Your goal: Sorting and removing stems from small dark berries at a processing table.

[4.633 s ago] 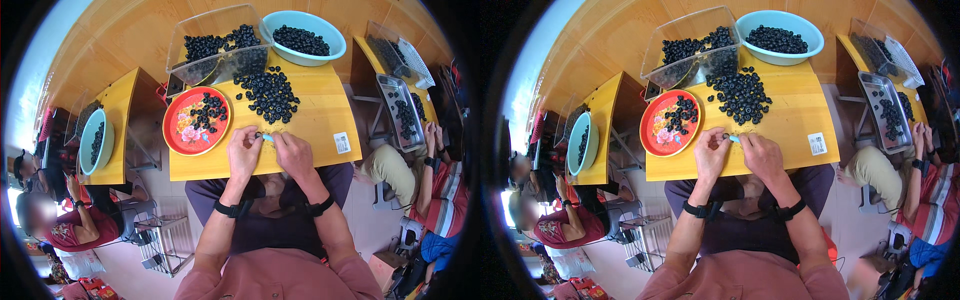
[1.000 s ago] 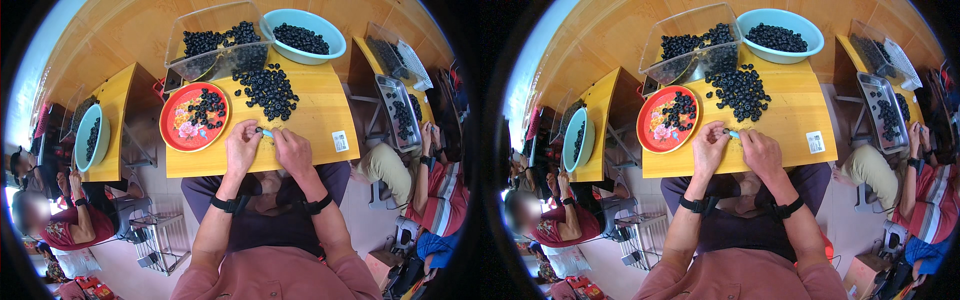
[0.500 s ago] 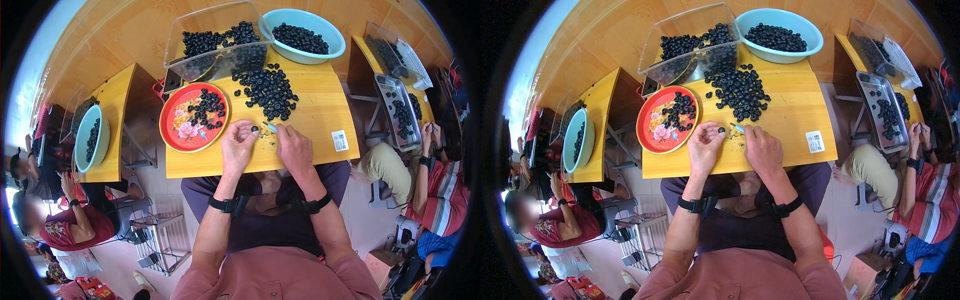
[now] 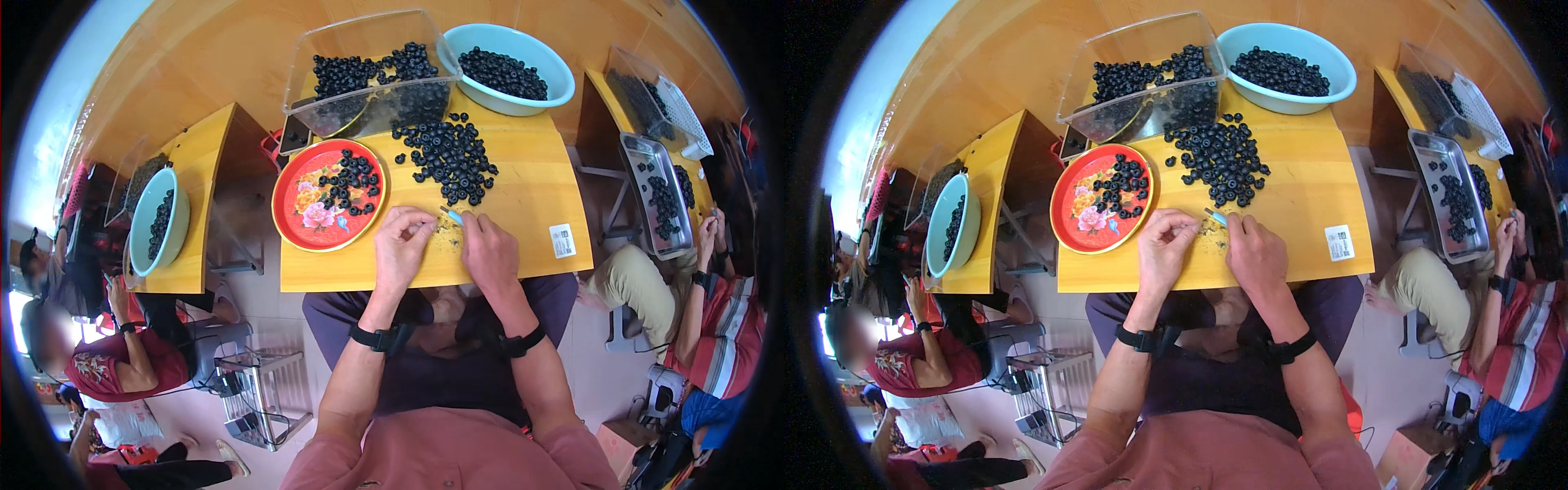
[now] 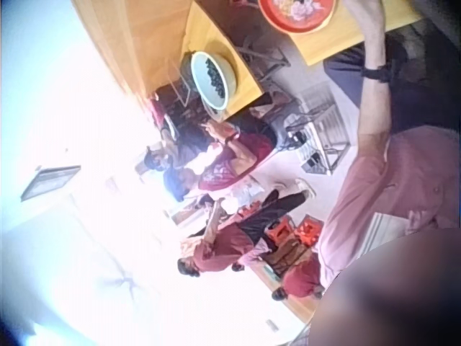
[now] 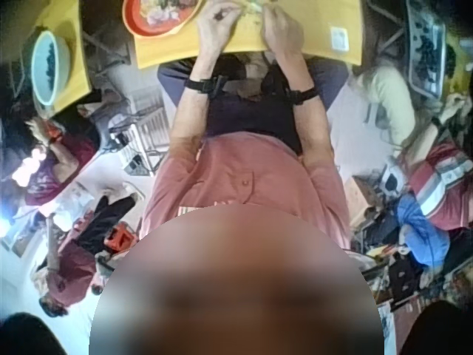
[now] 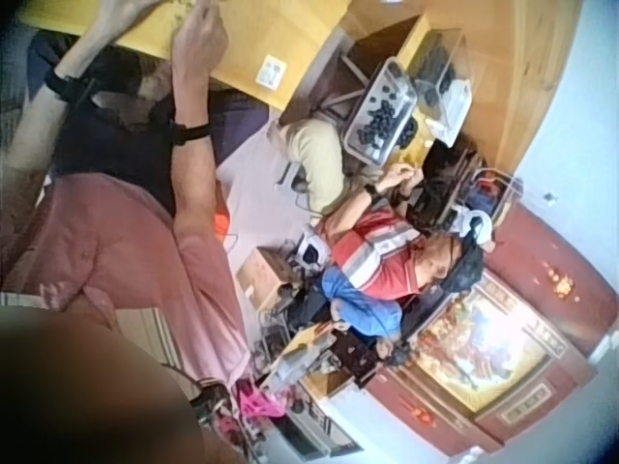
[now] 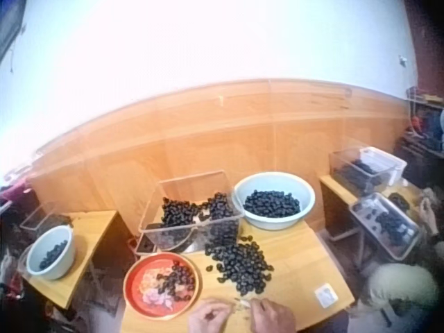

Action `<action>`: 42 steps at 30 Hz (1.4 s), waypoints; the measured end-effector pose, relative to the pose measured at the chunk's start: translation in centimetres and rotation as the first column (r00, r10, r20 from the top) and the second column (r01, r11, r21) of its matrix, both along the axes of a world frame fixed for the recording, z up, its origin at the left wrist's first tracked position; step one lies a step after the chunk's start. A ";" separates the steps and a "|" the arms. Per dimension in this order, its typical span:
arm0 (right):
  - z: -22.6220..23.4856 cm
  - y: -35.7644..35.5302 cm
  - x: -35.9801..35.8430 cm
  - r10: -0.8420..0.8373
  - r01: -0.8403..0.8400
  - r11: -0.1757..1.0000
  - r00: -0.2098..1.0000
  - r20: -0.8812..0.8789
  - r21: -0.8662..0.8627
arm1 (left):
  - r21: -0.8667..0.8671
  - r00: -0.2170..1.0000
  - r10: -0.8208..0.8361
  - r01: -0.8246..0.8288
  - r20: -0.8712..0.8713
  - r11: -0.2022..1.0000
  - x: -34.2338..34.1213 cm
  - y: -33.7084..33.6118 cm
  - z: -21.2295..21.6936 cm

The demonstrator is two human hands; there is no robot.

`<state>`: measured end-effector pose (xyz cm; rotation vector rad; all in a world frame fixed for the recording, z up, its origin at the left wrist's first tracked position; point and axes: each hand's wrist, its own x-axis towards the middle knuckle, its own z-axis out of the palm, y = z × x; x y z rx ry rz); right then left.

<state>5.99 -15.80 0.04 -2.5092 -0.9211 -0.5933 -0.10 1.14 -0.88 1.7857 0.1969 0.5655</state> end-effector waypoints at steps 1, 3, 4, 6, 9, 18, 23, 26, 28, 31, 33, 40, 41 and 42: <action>-0.1 -0.1 0.0 -0.008 0.009 1.000 1.000 0.001 -0.007 | 0.004 1.000 0.003 -0.003 0.003 1.000 0.1 -0.3 0.1; -0.1 -0.1 0.0 -0.013 0.013 1.000 1.000 0.005 -0.010 | -0.322 0.999 0.041 -0.047 -0.023 0.946 0.3 -1.0 0.3; 0.0 0.0 0.0 -0.015 0.015 1.000 1.000 0.000 -0.014 | -0.312 0.999 0.040 -0.047 -0.031 0.949 0.3 -0.8 0.4; 0.0 0.0 -0.1 -0.018 0.018 1.000 1.000 -0.005 -0.020 | -0.238 0.999 0.043 -0.046 -0.017 0.970 0.3 -0.5 0.0; 0.0 0.0 -0.1 -0.027 0.027 1.000 1.000 0.014 -0.006 | -0.074 0.999 0.049 -0.049 -0.008 0.996 0.1 -0.3 0.2; 0.0 0.0 -0.1 -0.016 0.016 1.000 0.999 0.028 -0.010 | -0.195 0.994 0.058 -0.075 -0.091 0.978 0.3 -0.6 0.0; 0.0 -0.1 -0.1 -0.006 0.006 1.000 1.000 0.025 -0.004 | -0.081 0.997 0.065 -0.061 0.048 0.995 0.4 -0.7 0.3; -0.1 -0.2 -0.1 -0.002 0.002 1.000 1.000 0.022 -0.008 | -0.114 0.996 0.068 -0.074 -0.059 0.991 0.3 -0.6 0.5; -0.2 -0.3 -0.1 -0.001 0.001 1.000 1.000 0.026 -0.006 | -0.024 0.996 0.070 -0.071 -0.050 0.997 0.4 -0.7 0.8; 0.0 0.0 -0.2 0.016 -0.016 1.000 1.000 0.027 -0.006 | -0.070 0.997 0.078 -0.079 -0.005 0.994 0.5 -0.6 0.3; 0.1 -0.1 -0.2 0.014 -0.014 1.000 1.000 0.020 -0.015 | -0.015 0.994 0.105 -0.105 -0.029 0.994 0.4 -1.0 0.8; 0.2 -0.1 -0.1 0.147 -0.149 0.989 0.987 0.064 0.022 | 0.106 0.991 0.133 -0.129 -0.032 0.986 0.4 -1.1 0.7; 0.2 -0.1 -0.2 0.154 -0.155 0.988 0.986 0.057 0.017 | 0.106 0.991 0.132 -0.128 -0.032 0.986 0.4 -1.1 0.8; 0.2 -0.1 -0.1 0.153 -0.155 0.988 0.987 0.057 0.017 | 0.115 0.991 0.122 -0.115 -0.059 0.987 0.4 -1.1 0.9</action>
